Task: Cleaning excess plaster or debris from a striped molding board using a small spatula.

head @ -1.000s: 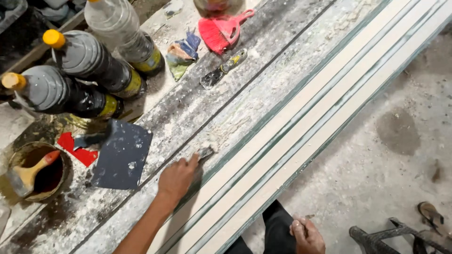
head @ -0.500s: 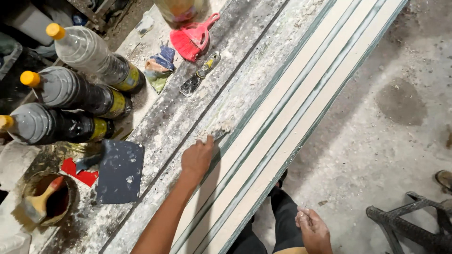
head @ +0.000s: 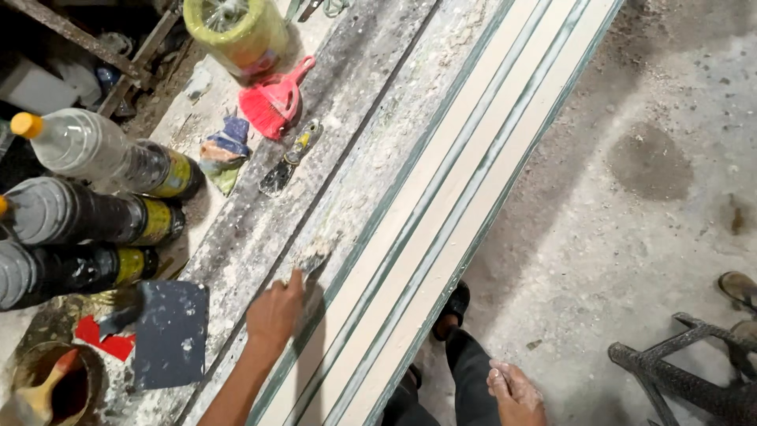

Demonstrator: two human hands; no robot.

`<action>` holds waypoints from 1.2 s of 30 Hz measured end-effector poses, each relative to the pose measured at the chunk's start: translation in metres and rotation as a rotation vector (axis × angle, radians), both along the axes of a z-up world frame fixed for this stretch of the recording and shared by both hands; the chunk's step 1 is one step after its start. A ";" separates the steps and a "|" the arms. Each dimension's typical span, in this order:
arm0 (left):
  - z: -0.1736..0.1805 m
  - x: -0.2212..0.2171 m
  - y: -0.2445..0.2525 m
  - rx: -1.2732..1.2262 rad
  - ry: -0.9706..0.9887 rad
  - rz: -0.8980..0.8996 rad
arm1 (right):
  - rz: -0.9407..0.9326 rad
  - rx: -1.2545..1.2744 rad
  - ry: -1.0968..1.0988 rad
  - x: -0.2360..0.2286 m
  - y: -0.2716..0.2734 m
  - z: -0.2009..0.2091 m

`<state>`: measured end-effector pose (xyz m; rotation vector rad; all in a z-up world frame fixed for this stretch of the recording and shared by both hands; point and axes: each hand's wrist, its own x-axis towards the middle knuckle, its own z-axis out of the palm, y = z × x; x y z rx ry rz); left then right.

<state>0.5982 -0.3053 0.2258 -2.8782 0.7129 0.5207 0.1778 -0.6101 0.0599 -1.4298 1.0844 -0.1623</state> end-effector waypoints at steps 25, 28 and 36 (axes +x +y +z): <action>-0.015 0.151 -0.239 -0.140 -0.116 -0.159 | 0.101 0.185 0.126 0.090 -0.114 0.032; -0.013 0.132 -0.227 -0.116 -0.103 -0.086 | 0.125 0.155 0.190 0.089 -0.128 0.056; -0.041 0.083 -0.163 -0.088 -0.089 -0.047 | -0.118 0.017 0.236 0.034 -0.162 -0.047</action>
